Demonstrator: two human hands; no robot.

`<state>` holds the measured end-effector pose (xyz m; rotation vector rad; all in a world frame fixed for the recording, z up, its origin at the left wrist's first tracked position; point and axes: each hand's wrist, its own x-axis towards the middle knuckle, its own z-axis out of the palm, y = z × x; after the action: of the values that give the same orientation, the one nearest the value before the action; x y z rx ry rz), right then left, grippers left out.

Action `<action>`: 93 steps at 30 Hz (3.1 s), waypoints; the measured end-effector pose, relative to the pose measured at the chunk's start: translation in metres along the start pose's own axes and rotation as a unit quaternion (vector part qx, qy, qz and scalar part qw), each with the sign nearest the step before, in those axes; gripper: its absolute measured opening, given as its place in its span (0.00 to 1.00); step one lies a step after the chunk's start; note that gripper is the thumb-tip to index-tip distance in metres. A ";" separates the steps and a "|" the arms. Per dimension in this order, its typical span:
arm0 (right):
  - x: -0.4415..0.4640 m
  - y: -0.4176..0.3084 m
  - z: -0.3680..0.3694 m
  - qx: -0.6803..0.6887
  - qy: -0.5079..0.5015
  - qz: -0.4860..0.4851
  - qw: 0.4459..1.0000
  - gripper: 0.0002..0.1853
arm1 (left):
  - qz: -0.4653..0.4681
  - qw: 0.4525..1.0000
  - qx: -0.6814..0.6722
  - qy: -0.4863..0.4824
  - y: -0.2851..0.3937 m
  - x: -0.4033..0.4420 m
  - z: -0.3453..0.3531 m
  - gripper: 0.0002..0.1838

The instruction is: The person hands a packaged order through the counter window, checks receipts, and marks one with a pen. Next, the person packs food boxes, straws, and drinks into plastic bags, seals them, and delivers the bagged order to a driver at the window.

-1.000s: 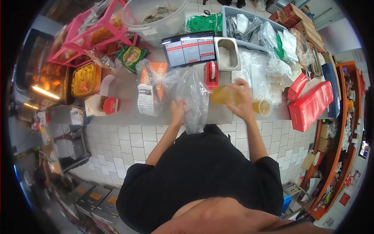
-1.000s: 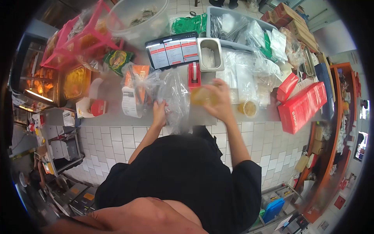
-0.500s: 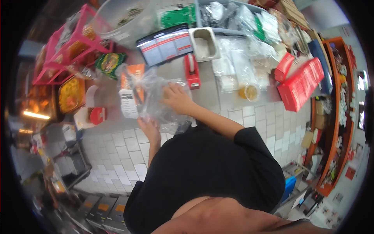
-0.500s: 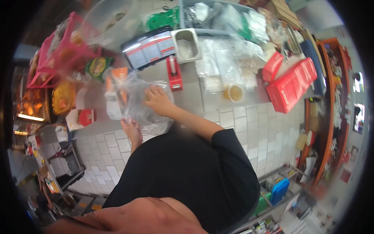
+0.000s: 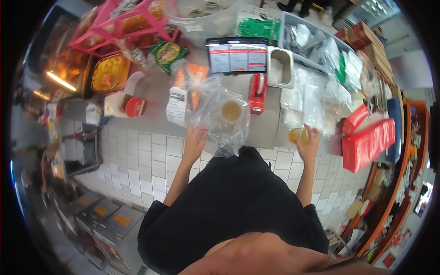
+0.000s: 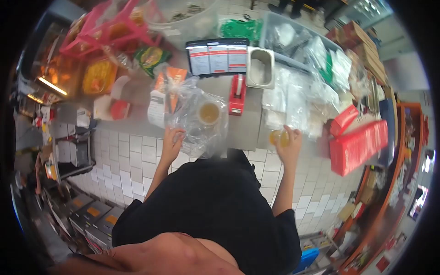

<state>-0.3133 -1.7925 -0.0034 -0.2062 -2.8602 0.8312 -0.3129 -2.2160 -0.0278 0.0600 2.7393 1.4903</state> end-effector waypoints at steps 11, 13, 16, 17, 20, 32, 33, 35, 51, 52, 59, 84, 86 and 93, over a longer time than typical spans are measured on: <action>0.028 -0.227 0.161 0.033 -0.179 -0.504 0.844 0.31 | -0.015 0.991 0.088 0.100 0.008 0.002 -0.018 0.22; 0.027 -0.221 0.165 -0.007 -0.178 -0.518 0.837 0.30 | -0.053 0.991 0.070 0.099 0.005 -0.002 -0.027 0.20; 0.033 -0.213 0.132 0.039 -0.127 -0.465 0.875 0.29 | -0.082 0.990 0.054 0.101 0.018 -0.004 -0.039 0.16; 0.032 -0.205 0.110 0.090 -0.103 -0.415 0.900 0.28 | -0.089 0.989 0.051 0.103 0.025 -0.005 -0.045 0.14; 0.007 -0.145 0.128 0.120 -0.048 -0.079 0.988 0.25 | -0.051 0.983 0.085 0.153 0.037 0.000 -0.056 0.14; 0.011 -0.113 0.181 0.614 -0.173 0.329 0.697 0.13 | -0.092 0.875 -0.442 0.176 0.069 0.034 -0.071 0.14; 0.012 -0.118 0.182 0.659 -0.181 0.364 0.633 0.13 | -0.086 0.872 -0.451 0.172 0.064 0.035 -0.071 0.14; 0.016 -0.106 0.185 0.723 -0.271 0.400 0.494 0.13 | -0.078 0.865 -0.466 0.170 0.055 0.031 -0.073 0.13; 0.040 -0.109 0.195 0.618 -0.422 0.444 0.493 0.09 | -0.082 0.851 -0.460 0.240 0.051 0.004 -0.098 0.11; 0.037 -0.131 0.183 0.559 -0.397 0.479 0.548 0.08 | -0.083 0.851 -0.459 0.241 0.053 0.004 -0.098 0.11; 0.032 -0.132 0.228 0.513 -0.232 0.339 0.754 0.08 | -0.085 0.843 -0.480 0.227 0.042 -0.003 -0.103 0.11; 0.060 -0.232 0.081 0.513 -0.040 0.046 0.856 0.11 | -0.059 0.831 -0.537 0.135 0.040 -0.005 -0.100 0.13; 0.053 -0.241 0.066 0.653 -0.040 0.108 0.749 0.11 | -0.027 0.826 -0.549 0.125 0.049 0.005 -0.088 0.16; 0.059 -0.237 0.051 0.624 -0.075 -0.106 0.770 0.22 | 0.062 0.873 -0.482 0.041 0.083 0.045 -0.085 0.24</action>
<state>-0.4020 -2.0071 0.0888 0.3567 -1.7403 2.4411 -0.3592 -2.2402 0.0883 0.1515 1.7357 2.7247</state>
